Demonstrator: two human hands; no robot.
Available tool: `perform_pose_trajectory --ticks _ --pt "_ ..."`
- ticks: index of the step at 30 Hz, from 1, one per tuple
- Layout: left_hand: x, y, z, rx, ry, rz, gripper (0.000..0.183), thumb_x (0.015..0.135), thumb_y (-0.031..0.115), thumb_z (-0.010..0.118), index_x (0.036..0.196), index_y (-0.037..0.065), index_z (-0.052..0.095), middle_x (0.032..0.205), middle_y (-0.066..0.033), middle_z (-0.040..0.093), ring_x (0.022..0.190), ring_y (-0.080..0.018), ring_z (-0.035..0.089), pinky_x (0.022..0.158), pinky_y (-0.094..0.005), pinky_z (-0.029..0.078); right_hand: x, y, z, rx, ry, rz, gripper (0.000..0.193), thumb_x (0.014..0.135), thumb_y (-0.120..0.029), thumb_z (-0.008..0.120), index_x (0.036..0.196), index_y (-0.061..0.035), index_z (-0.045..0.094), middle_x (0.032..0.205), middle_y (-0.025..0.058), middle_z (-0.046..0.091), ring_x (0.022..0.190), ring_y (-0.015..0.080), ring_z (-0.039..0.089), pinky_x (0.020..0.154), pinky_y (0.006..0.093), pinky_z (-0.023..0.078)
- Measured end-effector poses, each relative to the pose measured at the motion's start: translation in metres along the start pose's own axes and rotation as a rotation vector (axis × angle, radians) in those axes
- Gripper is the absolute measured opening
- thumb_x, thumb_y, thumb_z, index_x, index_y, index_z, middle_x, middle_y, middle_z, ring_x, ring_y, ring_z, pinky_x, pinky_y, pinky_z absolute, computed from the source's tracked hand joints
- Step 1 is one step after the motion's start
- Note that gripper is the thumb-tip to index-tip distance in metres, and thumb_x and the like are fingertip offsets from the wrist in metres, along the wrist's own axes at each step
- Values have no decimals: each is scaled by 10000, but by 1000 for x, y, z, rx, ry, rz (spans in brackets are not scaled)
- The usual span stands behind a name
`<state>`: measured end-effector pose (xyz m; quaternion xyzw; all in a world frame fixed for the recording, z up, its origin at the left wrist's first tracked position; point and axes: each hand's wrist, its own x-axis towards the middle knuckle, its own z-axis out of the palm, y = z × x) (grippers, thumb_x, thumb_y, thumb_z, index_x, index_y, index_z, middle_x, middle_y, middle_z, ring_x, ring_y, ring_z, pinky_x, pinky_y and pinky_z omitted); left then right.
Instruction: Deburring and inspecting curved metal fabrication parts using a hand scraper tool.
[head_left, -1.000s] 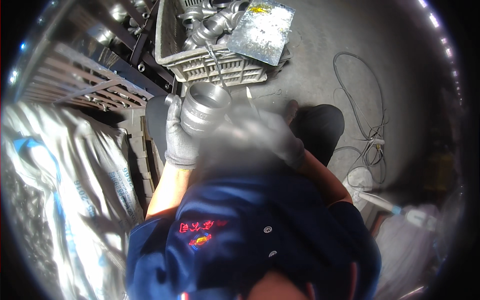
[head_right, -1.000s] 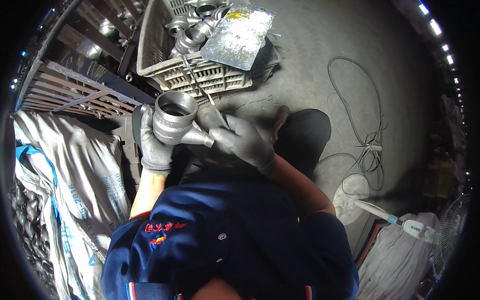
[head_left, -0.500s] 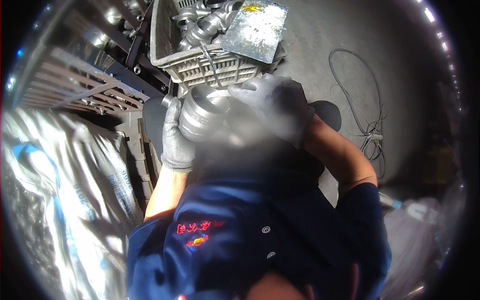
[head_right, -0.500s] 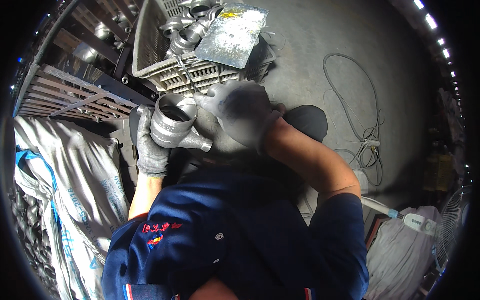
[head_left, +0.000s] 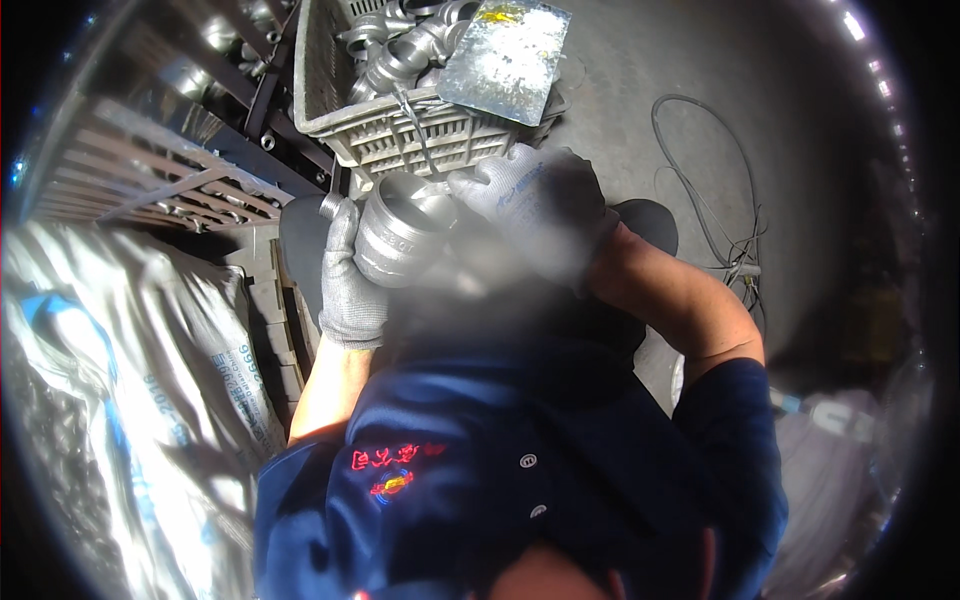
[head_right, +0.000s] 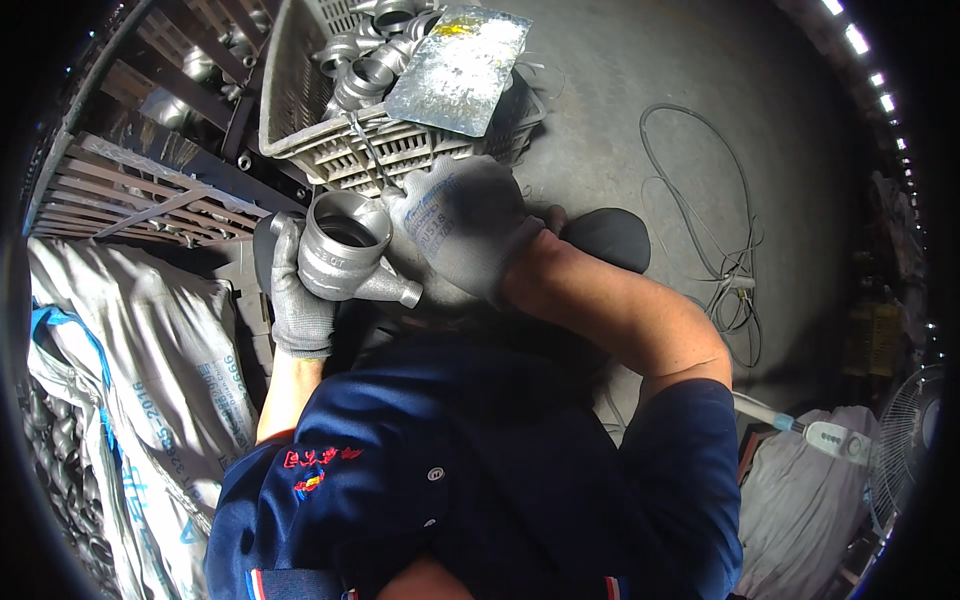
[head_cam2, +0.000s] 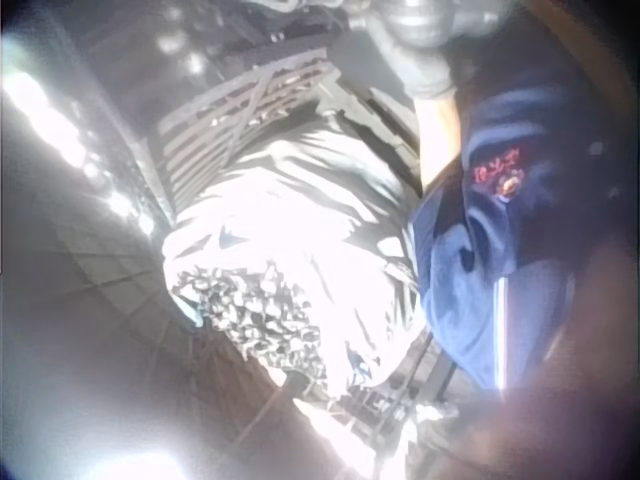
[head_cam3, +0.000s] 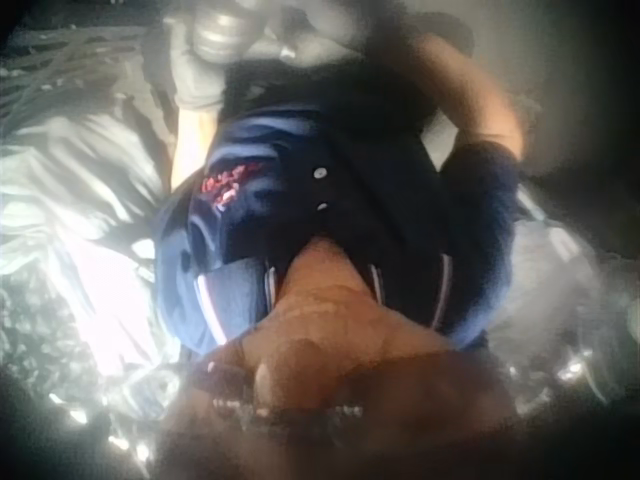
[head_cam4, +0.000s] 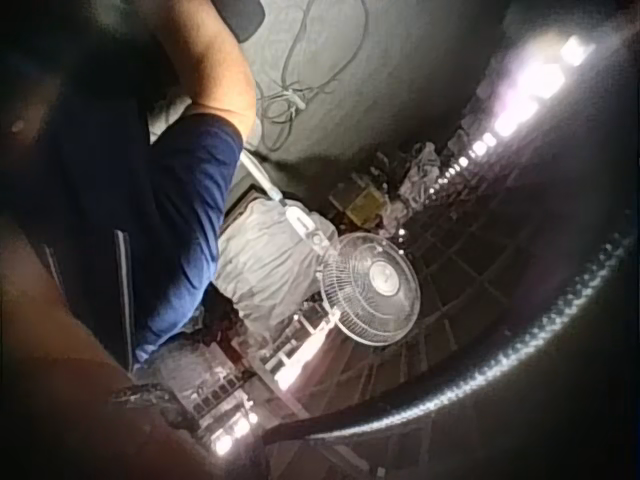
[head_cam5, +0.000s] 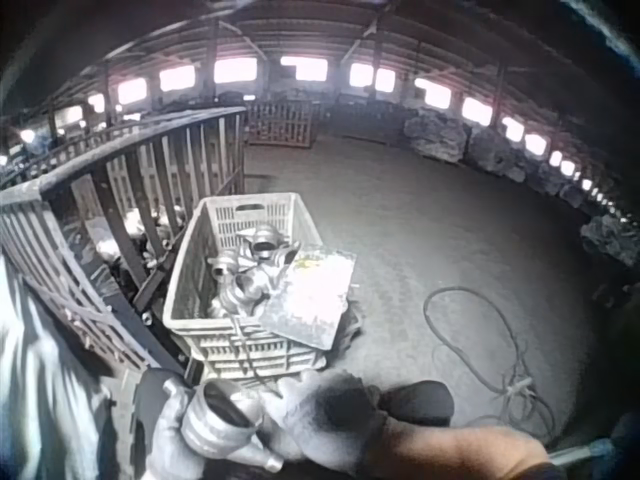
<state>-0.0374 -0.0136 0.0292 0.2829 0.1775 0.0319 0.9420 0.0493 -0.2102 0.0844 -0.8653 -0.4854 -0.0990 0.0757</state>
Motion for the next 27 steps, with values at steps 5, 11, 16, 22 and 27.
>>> perform_pose_trajectory --ticks 5,11,16,22,27 --pt "-1 -1 4 -19 -15 -49 351 934 306 470 1146 35 540 1124 -87 585 1035 -163 552 935 -319 429 0 1 -2 -61 -30 -47 587 647 -537 646 960 -41 612 803 102 618 719 276 617 600 377 497" --pt "-3 -2 0 63 -16 -10 377 943 319 441 1156 22 536 1121 -98 589 1024 -177 570 916 -325 448 17 -10 -41 16 -342 57 611 605 -576 655 905 -45 612 781 124 628 734 294 626 647 383 501" --pt "-3 -1 0 141 -47 27 422 930 367 454 1148 15 536 1122 -114 586 1028 -202 570 922 -349 449 19 -3 -38 58 -347 18 520 649 -509 651 909 -59 620 794 123 636 763 287 631 678 378 502" --pt "-3 -2 -2 143 -23 30 459 906 422 492 1123 20 544 1105 -114 587 1021 -215 567 925 -364 446 16 8 -22 111 -220 36 239 793 -257 536 935 -92 635 796 107 641 772 270 634 676 378 507" --pt "-3 -1 -2 123 -21 26 449 903 421 501 1113 27 549 1093 -113 591 1006 -210 570 914 -362 450 26 10 -29 65 -337 -20 228 807 -198 486 948 -107 641 827 89 652 772 264 637 667 363 513"
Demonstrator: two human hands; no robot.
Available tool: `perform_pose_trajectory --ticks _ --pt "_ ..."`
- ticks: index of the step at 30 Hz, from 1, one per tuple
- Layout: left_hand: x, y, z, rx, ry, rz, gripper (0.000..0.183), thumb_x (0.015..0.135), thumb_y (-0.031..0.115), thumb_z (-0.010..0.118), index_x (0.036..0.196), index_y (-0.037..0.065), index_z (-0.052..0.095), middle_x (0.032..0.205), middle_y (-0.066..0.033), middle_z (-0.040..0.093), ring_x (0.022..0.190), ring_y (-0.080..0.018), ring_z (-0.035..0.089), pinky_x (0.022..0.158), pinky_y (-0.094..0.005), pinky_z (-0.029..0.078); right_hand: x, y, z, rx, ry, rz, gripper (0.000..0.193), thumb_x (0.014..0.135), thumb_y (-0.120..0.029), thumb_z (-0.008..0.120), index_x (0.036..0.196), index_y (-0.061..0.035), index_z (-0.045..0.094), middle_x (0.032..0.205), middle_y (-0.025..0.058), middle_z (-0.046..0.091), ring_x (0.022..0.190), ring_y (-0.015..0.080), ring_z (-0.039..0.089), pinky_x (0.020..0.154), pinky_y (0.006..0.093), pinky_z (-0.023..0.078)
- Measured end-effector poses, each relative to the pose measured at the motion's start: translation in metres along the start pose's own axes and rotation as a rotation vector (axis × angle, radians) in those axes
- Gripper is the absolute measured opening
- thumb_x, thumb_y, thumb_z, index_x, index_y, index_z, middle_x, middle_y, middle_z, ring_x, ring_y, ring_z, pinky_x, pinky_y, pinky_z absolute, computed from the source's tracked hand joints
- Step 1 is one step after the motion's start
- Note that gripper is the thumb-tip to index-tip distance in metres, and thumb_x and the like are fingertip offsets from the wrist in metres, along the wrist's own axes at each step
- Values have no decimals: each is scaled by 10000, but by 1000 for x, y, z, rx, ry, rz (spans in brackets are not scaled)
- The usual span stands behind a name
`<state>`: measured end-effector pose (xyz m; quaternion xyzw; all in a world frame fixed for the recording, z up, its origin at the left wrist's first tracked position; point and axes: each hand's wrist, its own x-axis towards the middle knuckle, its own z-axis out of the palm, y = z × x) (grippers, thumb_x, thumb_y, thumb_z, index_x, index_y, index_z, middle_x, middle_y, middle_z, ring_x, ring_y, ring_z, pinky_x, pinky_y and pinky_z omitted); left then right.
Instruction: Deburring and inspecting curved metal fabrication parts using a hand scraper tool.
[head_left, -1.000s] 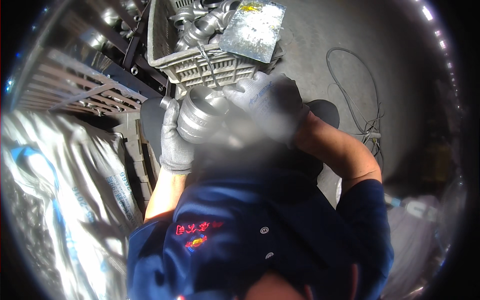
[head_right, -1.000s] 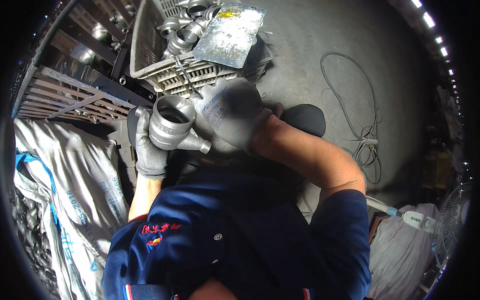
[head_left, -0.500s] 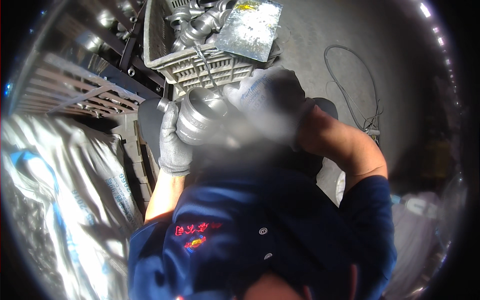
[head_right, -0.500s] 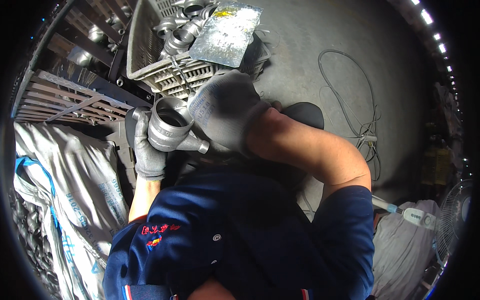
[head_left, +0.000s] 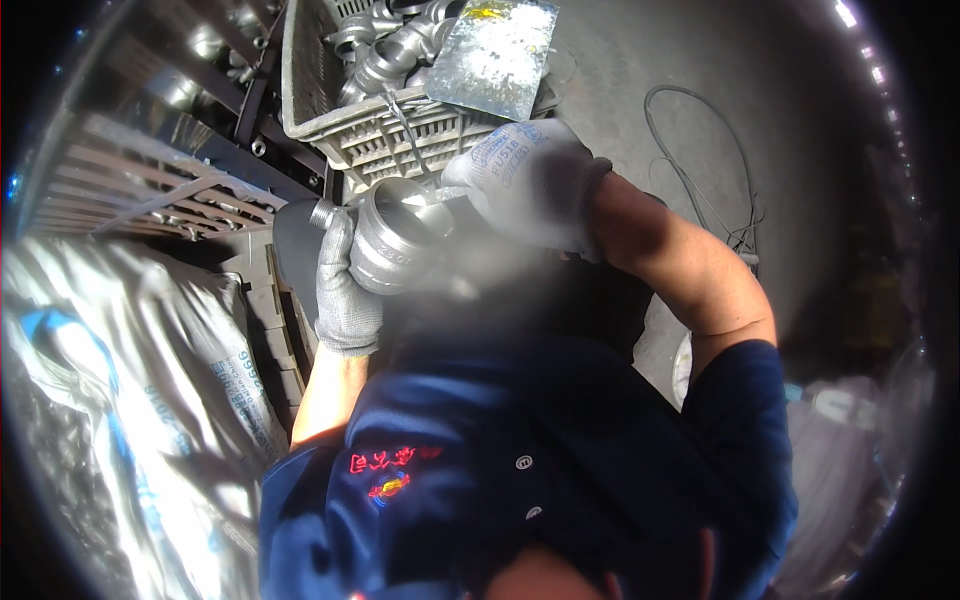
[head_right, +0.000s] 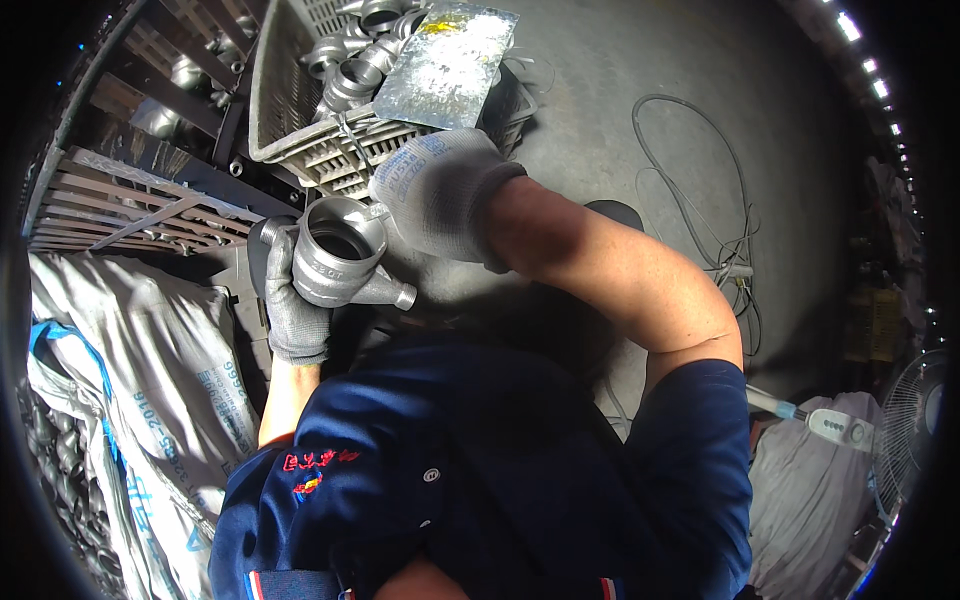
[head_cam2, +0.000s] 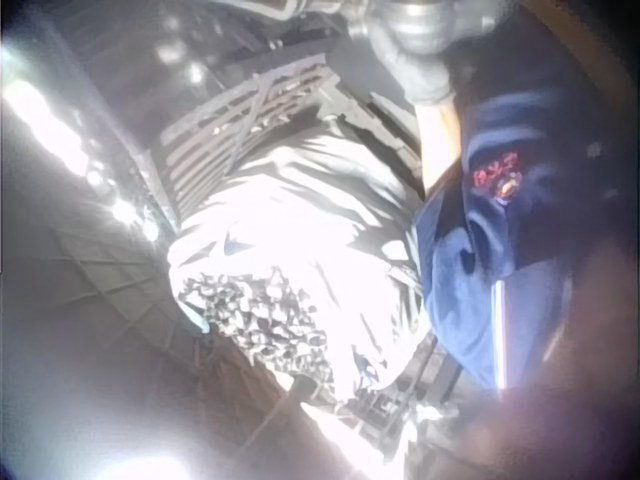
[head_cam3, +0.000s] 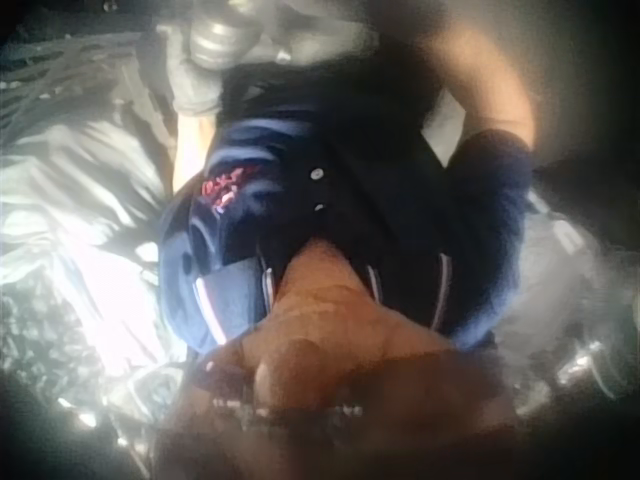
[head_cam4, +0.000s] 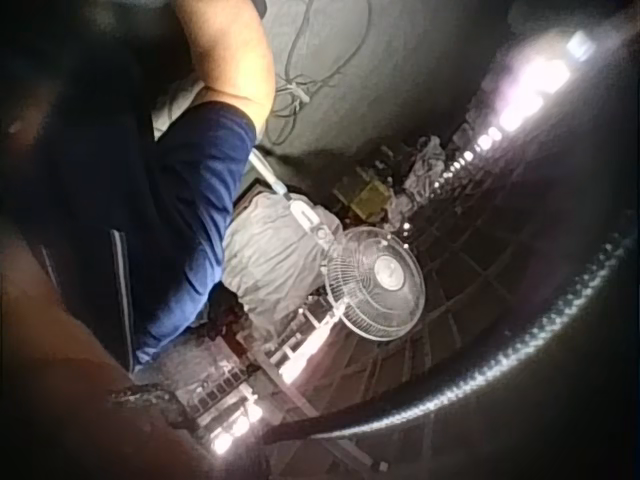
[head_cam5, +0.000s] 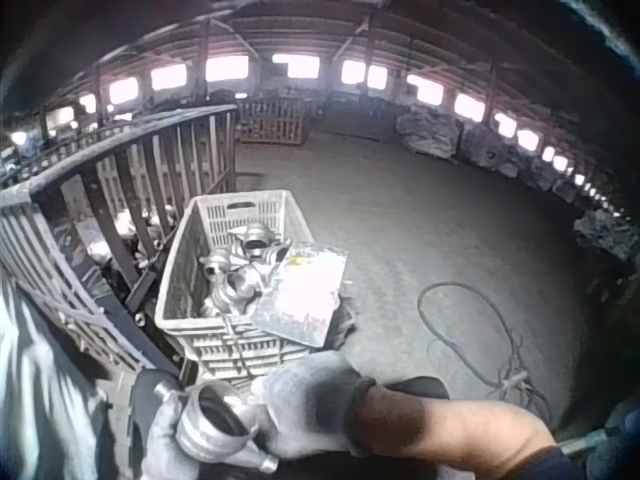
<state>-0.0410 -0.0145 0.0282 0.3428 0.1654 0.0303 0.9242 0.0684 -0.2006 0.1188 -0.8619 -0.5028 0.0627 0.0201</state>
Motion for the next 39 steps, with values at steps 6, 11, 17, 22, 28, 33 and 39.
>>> perform_pose_trajectory --ticks 6,11,17,22,28,33,39 --pt "-1 0 0 -4 5 -3 429 904 405 506 1110 30 543 1098 -106 587 1012 -202 564 919 -352 443 8 12 7 167 -12 87 283 794 -167 487 1029 -105 633 886 127 651 871 290 617 753 387 492" --pt "-2 1 3 127 -33 31 439 918 388 485 1155 21 524 1119 -98 578 1030 -189 555 930 -344 429 21 16 -24 461 -325 247 332 755 -154 489 1045 -79 632 951 143 643 901 293 612 783 382 473" --pt "-2 0 5 205 -78 64 465 927 390 461 1181 3 512 1137 -108 573 1032 -194 555 937 -341 420 29 20 -15 258 -294 183 341 737 -172 517 1042 -76 636 1016 152 629 922 313 605 811 390 472" --pt "1 -1 4 240 -58 68 435 927 354 463 1163 -5 522 1103 -105 588 990 -174 575 880 -320 454 32 16 -16 181 -278 243 325 734 -211 556 1011 -68 648 1015 159 631 934 316 607 813 390 479" --pt "-3 -3 10 280 -28 134 395 917 321 487 1147 2 528 1052 -91 606 933 -155 598 821 -296 487 33 21 -14 194 -334 164 293 718 -231 585 946 -69 672 966 157 644 914 313 619 786 384 491" --pt "0 -1 -4 202 -63 73 402 935 330 452 1171 12 517 1144 -99 566 1041 -183 549 933 -336 425 29 19 0 269 -193 218 291 747 -247 563 981 -108 665 969 134 643 937 297 606 820 387 468" --pt "3 -1 -6 179 -69 61 458 930 386 453 1177 5 514 1145 -112 573 1044 -200 555 938 -348 429 23 14 11 115 -144 144 295 774 -321 557 976 -128 653 953 106 638 916 297 598 826 396 451"
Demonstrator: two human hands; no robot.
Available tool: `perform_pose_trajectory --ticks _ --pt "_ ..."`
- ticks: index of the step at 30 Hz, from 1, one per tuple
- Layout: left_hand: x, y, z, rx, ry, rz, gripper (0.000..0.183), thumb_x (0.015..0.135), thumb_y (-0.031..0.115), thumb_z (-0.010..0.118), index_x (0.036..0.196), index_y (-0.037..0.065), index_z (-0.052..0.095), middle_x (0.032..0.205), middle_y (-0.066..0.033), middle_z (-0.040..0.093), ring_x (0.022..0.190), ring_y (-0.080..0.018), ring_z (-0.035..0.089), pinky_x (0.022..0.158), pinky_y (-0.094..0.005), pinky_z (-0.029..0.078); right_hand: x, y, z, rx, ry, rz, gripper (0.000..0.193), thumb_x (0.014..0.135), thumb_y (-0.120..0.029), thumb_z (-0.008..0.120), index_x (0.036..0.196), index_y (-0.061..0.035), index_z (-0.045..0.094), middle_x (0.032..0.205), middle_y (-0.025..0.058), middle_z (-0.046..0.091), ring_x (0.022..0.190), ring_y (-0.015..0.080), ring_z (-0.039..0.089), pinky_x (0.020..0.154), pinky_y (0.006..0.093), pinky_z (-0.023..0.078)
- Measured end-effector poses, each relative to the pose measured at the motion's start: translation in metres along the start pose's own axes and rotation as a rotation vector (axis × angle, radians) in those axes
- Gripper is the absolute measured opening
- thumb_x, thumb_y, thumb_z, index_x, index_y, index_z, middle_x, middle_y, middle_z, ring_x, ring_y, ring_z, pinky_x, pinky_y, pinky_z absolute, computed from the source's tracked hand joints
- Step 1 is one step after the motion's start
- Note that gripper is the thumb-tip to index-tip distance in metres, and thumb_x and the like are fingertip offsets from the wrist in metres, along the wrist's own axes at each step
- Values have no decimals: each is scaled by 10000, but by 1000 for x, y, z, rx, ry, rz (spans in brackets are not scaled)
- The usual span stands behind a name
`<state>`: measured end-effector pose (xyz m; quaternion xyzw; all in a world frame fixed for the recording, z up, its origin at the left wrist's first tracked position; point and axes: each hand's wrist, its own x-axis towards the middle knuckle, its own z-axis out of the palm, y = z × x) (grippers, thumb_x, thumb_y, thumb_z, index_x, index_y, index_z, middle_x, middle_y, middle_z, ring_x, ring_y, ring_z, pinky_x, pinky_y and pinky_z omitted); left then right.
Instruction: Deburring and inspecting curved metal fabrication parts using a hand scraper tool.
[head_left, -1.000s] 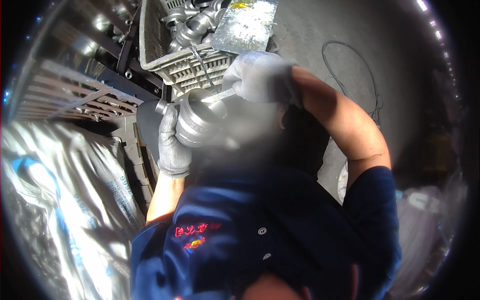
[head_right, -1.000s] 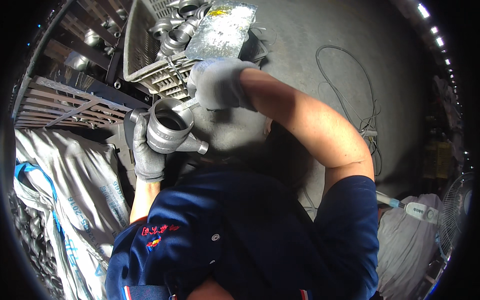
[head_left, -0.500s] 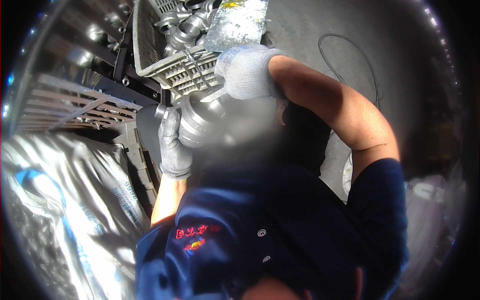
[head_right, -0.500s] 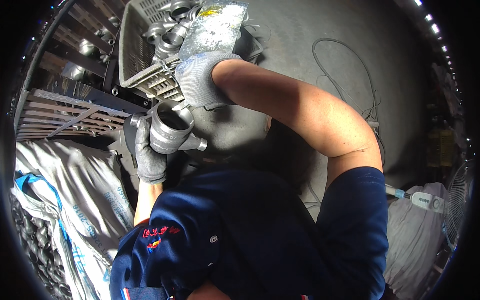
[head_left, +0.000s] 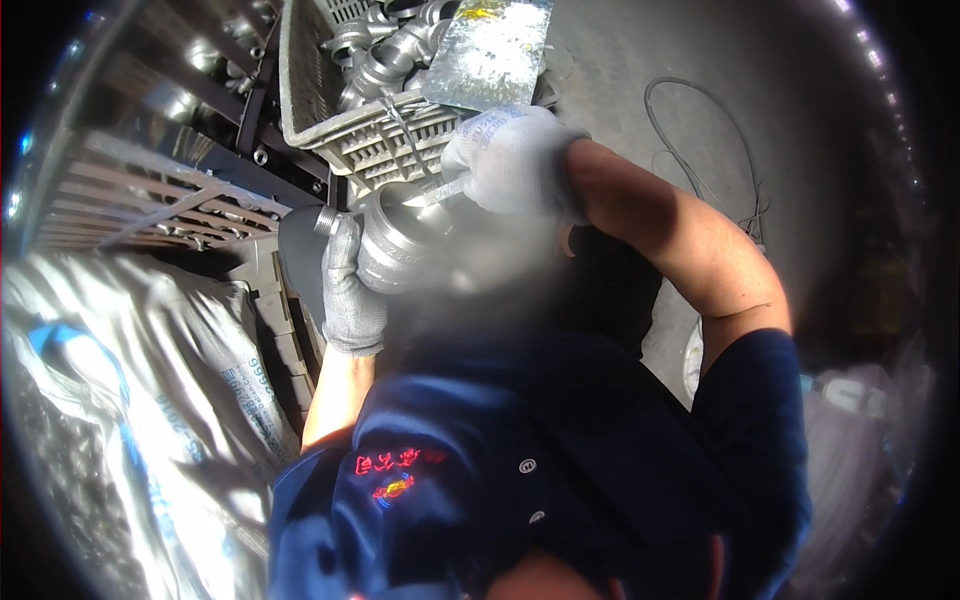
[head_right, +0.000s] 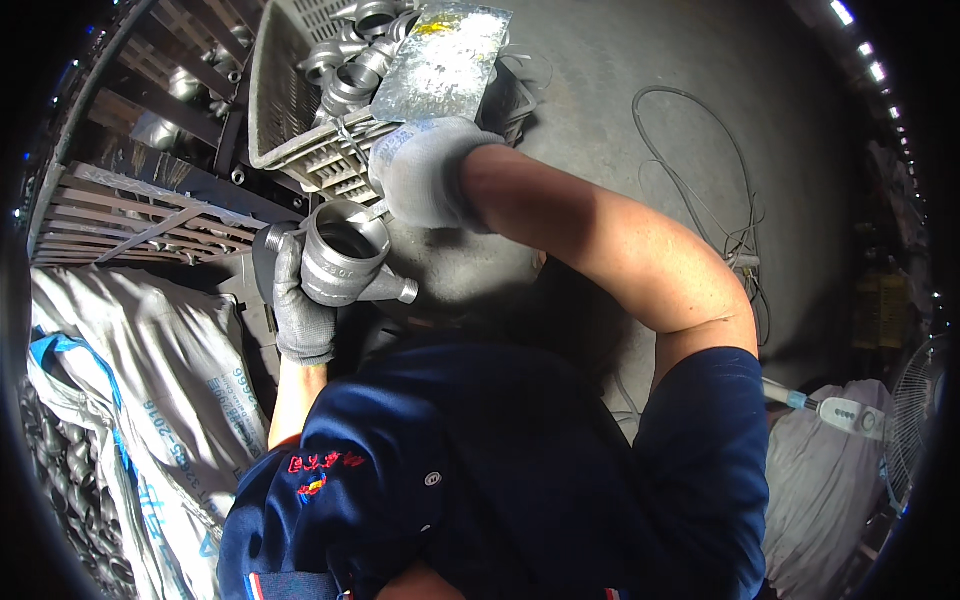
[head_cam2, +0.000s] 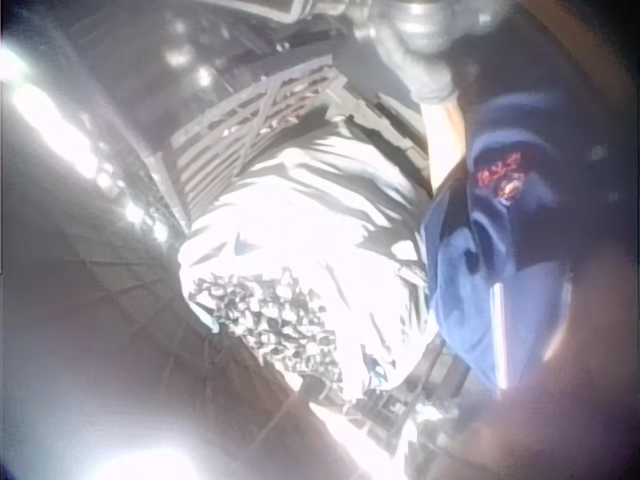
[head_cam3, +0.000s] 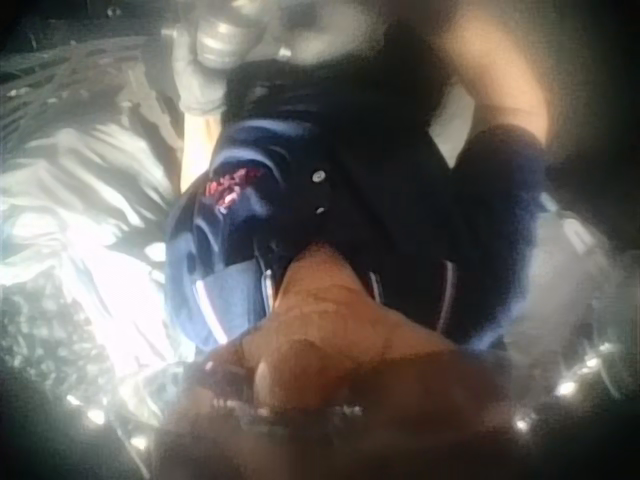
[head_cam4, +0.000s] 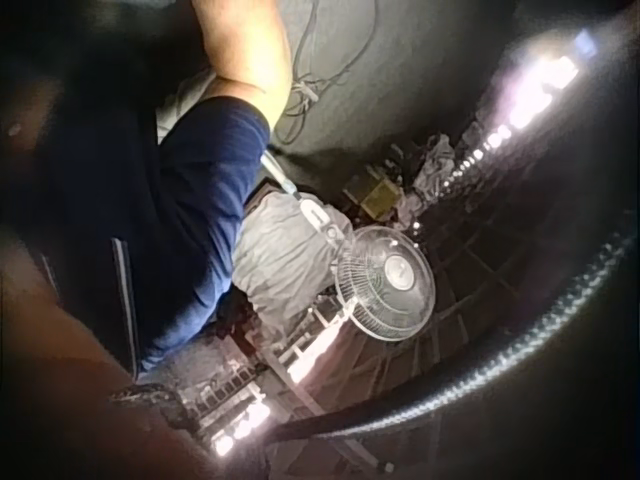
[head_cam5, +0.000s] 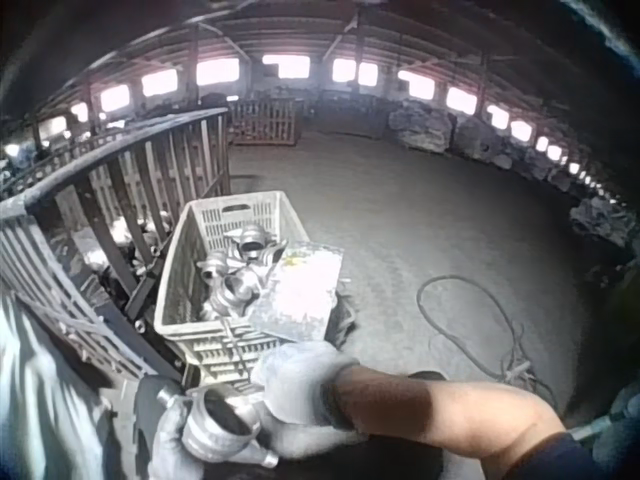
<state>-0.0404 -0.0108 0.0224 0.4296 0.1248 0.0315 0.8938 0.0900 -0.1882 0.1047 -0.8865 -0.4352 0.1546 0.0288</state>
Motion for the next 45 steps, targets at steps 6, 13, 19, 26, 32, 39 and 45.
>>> perform_pose_trajectory --ticks 6,13,19,26,32,39,45 --pt "0 4 3 -282 16 -91 399 933 331 458 1165 14 529 1128 -99 586 1032 -185 564 926 -332 442 -25 -8 -12 -32 212 -102 265 737 -68 528 968 -109 651 886 132 636 837 291 622 715 387 493" --pt "7 1 -3 -441 121 -176 352 920 327 500 1144 59 543 1120 -73 586 1039 -168 557 935 -326 432 -26 -7 14 -96 384 -143 201 725 -82 534 891 -100 645 803 102 617 765 283 609 673 400 473" --pt "9 -2 -9 -477 152 -192 315 923 322 497 1111 75 554 1094 -65 594 1020 -161 565 918 -325 444 -20 -4 23 -178 639 -282 145 739 -99 538 841 -92 641 768 86 614 735 276 604 653 399 470" --pt "7 0 -4 -466 119 -202 294 923 320 499 1094 89 560 1083 -66 600 1012 -170 573 908 -332 453 -17 -4 25 -166 731 -306 136 750 -145 566 860 -121 643 773 63 597 731 252 587 612 372 469" --pt "7 -2 -5 -473 110 -203 271 924 314 497 1070 97 566 1072 -69 606 1004 -178 577 907 -339 456 -9 3 36 -198 854 -367 109 673 -182 582 768 -155 629 734 14 568 713 210 566 587 352 448" --pt "9 -4 -9 -519 142 -188 332 911 338 504 1090 66 565 1095 -92 604 1023 -221 569 926 -393 446 -11 -1 31 -269 837 -286 87 628 -202 586 704 -174 617 678 11 544 664 197 553 558 339 431" --pt "4 2 -4 -451 104 -123 292 921 304 501 1102 81 555 1083 -64 594 1030 -169 561 916 -329 442 -21 -3 17 56 686 -129 296 694 -86 616 982 -132 670 830 46 638 767 251 607 653 340 495"
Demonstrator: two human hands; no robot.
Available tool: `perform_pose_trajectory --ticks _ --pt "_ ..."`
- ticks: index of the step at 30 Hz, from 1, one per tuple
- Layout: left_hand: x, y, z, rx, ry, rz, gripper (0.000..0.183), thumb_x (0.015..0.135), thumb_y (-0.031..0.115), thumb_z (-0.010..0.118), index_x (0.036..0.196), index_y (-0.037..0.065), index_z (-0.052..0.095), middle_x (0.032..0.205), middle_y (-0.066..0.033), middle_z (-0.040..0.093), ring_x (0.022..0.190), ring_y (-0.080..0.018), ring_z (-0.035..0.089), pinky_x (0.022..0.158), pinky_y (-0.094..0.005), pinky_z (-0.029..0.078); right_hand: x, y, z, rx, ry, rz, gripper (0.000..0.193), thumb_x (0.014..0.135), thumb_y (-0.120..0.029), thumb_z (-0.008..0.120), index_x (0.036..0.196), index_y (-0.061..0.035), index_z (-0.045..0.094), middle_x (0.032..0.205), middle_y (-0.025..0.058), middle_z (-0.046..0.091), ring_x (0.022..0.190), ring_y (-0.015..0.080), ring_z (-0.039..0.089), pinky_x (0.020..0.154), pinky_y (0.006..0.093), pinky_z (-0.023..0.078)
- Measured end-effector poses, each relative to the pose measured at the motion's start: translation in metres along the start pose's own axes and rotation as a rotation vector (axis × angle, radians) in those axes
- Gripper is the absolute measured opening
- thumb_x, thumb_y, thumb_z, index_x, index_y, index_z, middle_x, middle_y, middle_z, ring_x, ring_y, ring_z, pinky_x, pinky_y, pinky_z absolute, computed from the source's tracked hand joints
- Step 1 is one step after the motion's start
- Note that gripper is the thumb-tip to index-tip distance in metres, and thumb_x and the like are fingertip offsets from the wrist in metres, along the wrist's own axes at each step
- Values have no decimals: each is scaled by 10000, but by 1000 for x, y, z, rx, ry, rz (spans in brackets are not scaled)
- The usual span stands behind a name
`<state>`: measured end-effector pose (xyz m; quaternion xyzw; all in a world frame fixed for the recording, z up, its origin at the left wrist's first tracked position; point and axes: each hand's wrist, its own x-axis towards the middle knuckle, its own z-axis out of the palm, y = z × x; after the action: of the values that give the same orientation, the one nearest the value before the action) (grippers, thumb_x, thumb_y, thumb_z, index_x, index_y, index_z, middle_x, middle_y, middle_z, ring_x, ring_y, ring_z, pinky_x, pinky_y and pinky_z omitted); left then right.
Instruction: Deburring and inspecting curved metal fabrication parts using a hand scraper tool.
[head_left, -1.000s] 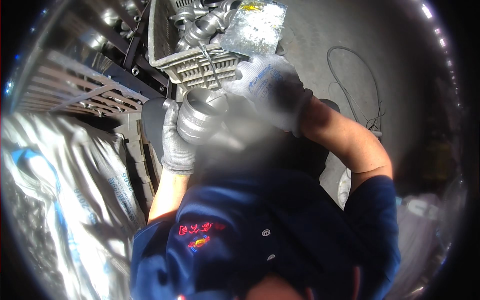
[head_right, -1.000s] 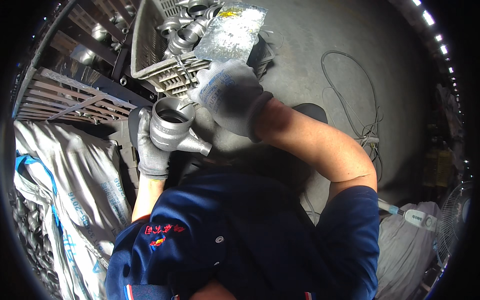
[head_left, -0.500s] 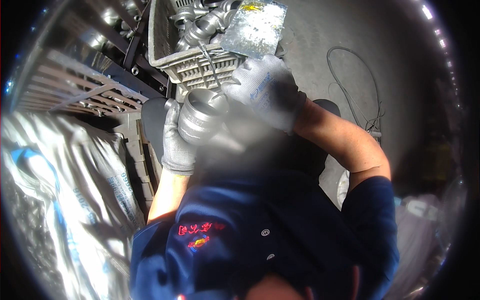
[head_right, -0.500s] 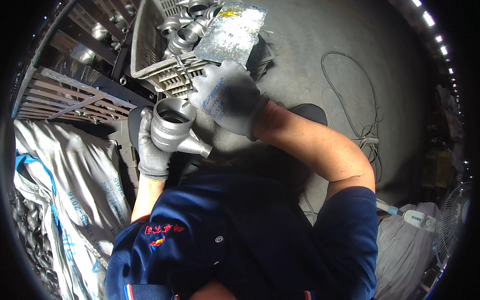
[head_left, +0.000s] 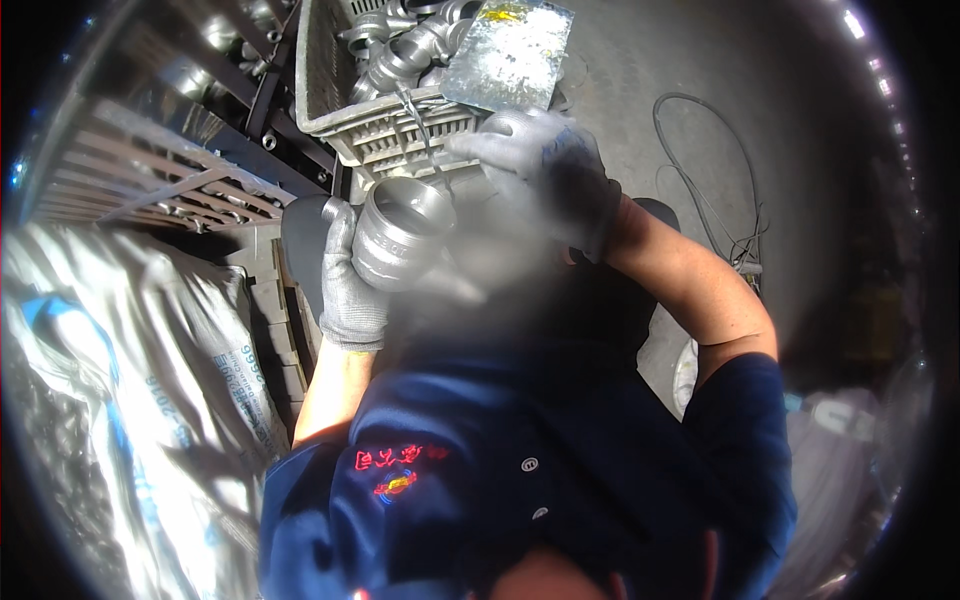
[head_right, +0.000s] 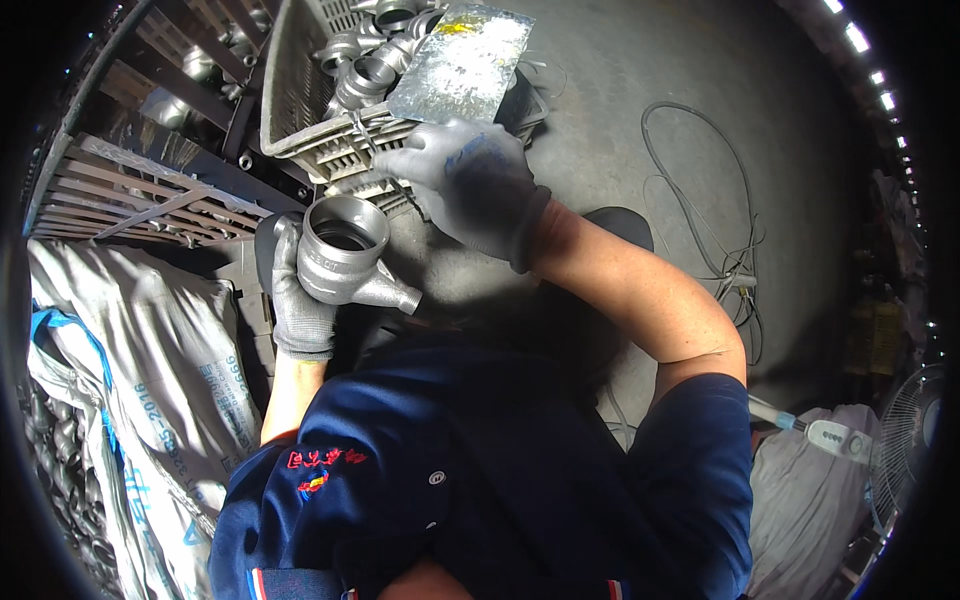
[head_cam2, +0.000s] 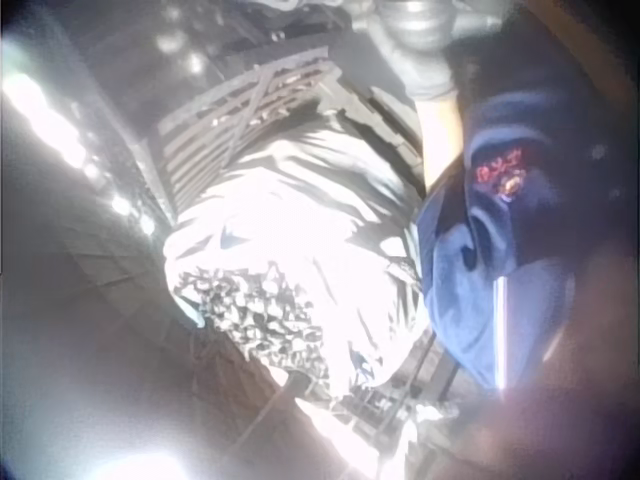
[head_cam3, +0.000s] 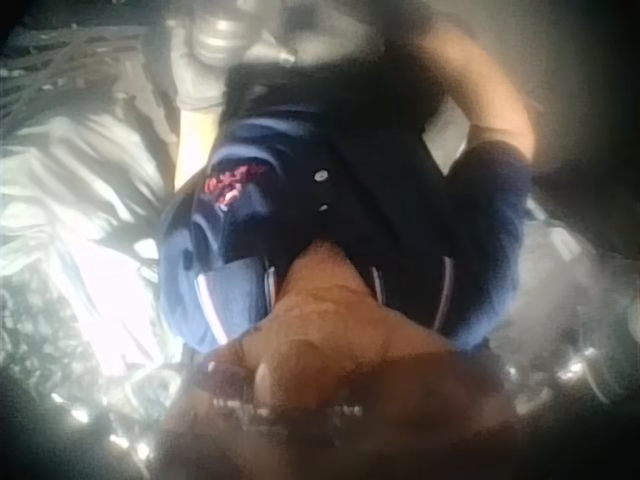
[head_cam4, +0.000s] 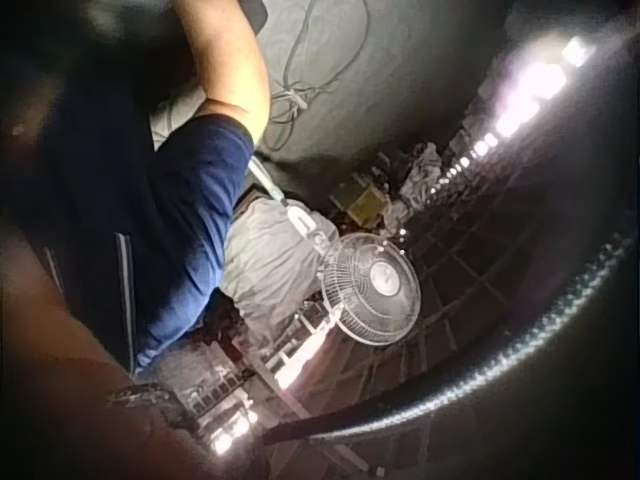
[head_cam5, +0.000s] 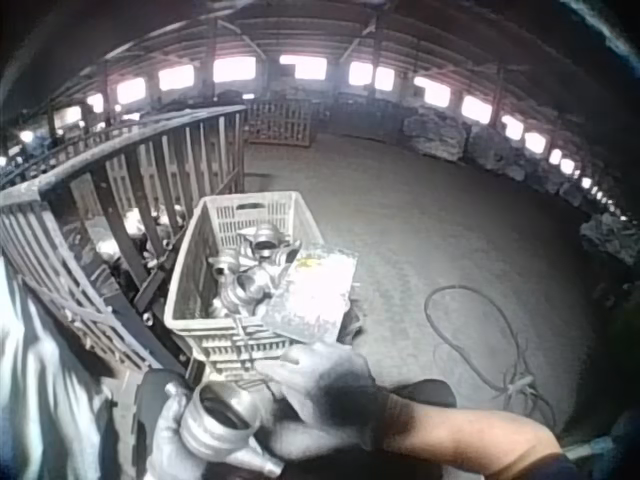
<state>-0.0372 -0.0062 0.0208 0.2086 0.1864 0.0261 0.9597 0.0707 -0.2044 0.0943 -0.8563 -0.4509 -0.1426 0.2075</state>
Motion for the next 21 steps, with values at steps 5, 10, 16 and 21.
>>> perform_pose_trajectory --ticks 5,10,16,21 --pt "-10 -4 12 178 -52 39 351 929 328 472 1134 52 540 1090 -73 592 1020 -168 564 903 -321 448 -7 5 24 460 -6 182 346 765 -97 612 1102 -18 600 947 142 641 855 254 630 760 311 498" --pt "-16 -10 13 326 -114 84 393 927 336 463 1159 25 522 1091 -89 591 988 -166 574 881 -311 457 6 -13 24 658 -322 421 371 763 -170 635 1067 36 587 960 156 640 859 189 620 742 304 484" --pt "-18 -11 15 288 -55 61 403 923 339 469 1163 19 518 1092 -89 591 987 -173 576 877 -315 462 4 -21 43 811 -297 463 307 805 -153 588 1053 28 594 969 130 646 867 154 593 764 297 464" --pt "-19 -11 17 262 -53 56 406 921 338 475 1159 13 518 1084 -88 595 973 -173 582 863 -316 471 -2 -16 55 980 -122 310 338 720 -242 638 953 3 628 877 201 636 814 332 617 724 379 478"
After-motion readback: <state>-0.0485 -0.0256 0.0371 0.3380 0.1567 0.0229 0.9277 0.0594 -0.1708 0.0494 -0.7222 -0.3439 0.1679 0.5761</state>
